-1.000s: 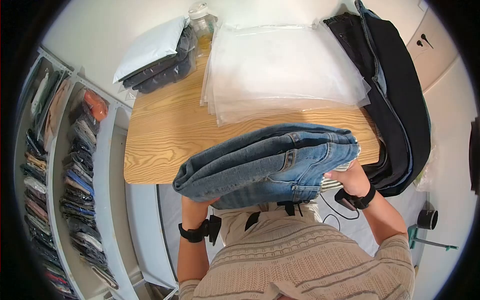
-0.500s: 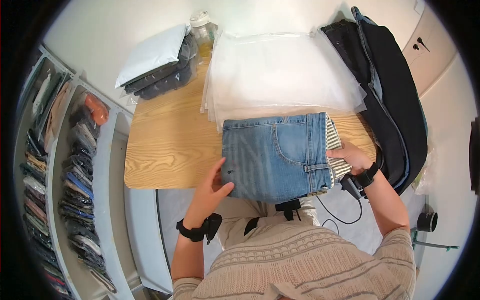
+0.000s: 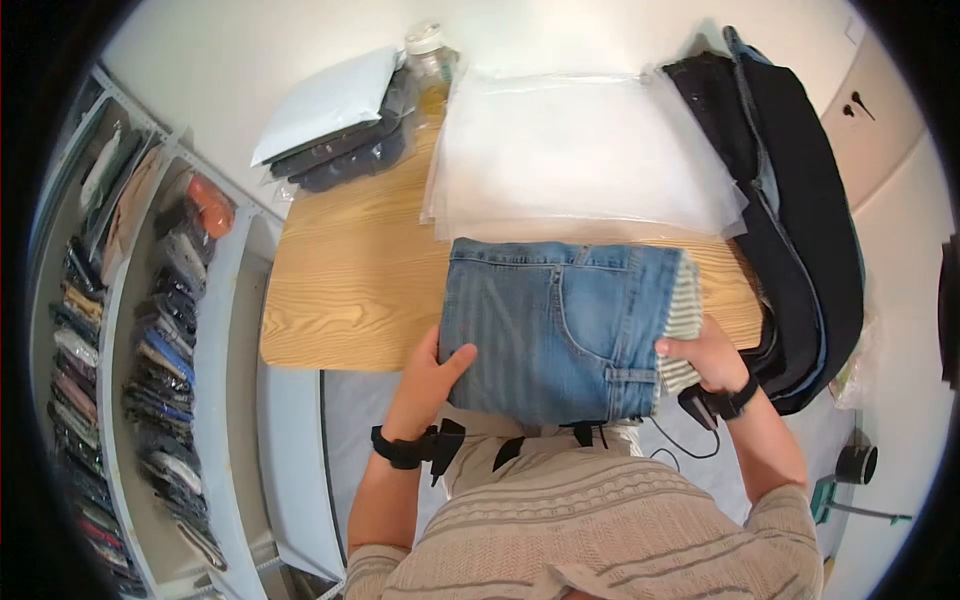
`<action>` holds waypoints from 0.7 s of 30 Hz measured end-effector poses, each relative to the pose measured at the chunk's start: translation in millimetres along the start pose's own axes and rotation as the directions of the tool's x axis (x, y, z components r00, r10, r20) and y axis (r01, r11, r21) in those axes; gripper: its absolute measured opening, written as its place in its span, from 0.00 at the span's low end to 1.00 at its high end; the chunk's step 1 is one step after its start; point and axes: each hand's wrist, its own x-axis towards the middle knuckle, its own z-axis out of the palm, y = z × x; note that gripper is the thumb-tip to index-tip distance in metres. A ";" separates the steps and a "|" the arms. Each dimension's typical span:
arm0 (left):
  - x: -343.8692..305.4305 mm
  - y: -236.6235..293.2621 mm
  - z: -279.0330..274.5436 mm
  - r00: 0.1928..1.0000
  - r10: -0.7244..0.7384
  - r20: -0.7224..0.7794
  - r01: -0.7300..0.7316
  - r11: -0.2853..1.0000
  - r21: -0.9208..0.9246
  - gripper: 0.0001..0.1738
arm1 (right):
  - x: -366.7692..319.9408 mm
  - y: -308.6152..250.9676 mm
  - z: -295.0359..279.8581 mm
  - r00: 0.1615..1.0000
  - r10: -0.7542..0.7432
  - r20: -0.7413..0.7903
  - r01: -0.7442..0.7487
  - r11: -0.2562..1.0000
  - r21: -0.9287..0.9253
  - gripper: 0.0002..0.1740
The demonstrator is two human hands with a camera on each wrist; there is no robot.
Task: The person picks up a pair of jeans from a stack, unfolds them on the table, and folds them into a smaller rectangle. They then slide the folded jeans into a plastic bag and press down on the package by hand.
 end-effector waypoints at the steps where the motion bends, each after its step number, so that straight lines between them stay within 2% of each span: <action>1: -5.6 1.2 -0.1 1.000 -0.003 -0.021 0.003 1.000 0.003 0.34 | -7.8 0.0 3.2 0.998 -0.059 0.016 0.060 0.997 -0.049 0.33; 2: -12.5 4.6 2.5 0.997 0.050 -0.055 -0.051 0.999 -0.016 0.32 | -17.4 0.1 1.3 0.996 -0.089 -0.017 0.087 0.991 -0.103 0.33; 3: -18.1 6.1 3.9 0.991 0.103 -0.090 -0.106 0.994 -0.031 0.30 | -25.4 -1.8 5.2 0.975 -0.209 -0.079 0.192 0.965 -0.180 0.33; 5: -28.5 -1.4 1.5 0.983 0.156 -0.095 -0.154 0.988 0.027 0.29 | -39.4 21.5 -18.3 0.869 -0.487 -0.087 0.365 0.749 -0.552 0.27; 6: -33.4 -4.0 0.0 0.975 0.207 -0.075 -0.202 0.977 0.075 0.27 | -36.5 16.9 -14.1 0.807 -0.590 -0.008 0.517 0.714 -0.472 0.22; 7: -35.8 -3.7 -0.4 0.974 0.204 -0.097 -0.197 0.977 0.082 0.27 | -36.9 12.7 -11.9 0.759 -0.650 0.021 0.593 0.678 -0.435 0.17; 8: -36.4 -2.6 -0.5 0.954 0.298 -0.037 -0.286 0.938 0.194 0.27 | -37.2 8.7 -9.7 0.706 -0.706 0.051 0.663 0.635 -0.397 0.12; 10: -36.6 -2.8 -2.7 0.911 0.406 0.068 -0.400 0.837 0.373 0.24 | -41.7 15.5 -17.2 0.698 -0.716 -0.017 0.627 0.622 -0.470 0.09; 11: -36.4 -0.5 0.7 0.912 0.406 0.059 -0.397 0.837 0.376 0.24 | -41.7 15.9 -15.6 0.700 -0.714 -0.009 0.629 0.622 -0.466 0.09; 13: -34.8 6.7 9.7 0.878 0.479 -0.002 -0.464 0.851 0.247 0.24 | -41.8 11.4 -9.1 0.695 -0.719 -0.007 0.629 0.613 -0.478 0.09; 17: -36.3 7.9 9.4 0.897 0.442 -0.019 -0.423 0.869 0.258 0.24 | -42.3 16.0 -20.8 0.696 -0.716 0.056 0.641 0.583 -0.499 0.12; 18: -37.9 6.1 6.9 0.896 0.444 -0.018 -0.425 0.868 0.257 0.24 | -43.0 23.5 -29.9 0.702 -0.708 0.071 0.629 0.571 -0.527 0.14; 19: -38.8 3.1 2.9 0.905 0.423 0.046 -0.421 0.874 0.241 0.25 | -43.4 31.0 -39.0 0.709 -0.700 0.086 0.618 0.557 -0.555 0.16; 21: -34.7 3.4 2.6 0.903 0.409 0.135 -0.429 0.878 0.210 0.26 | -44.5 59.3 -61.6 0.832 -0.490 -0.260 0.367 0.838 -0.403 0.27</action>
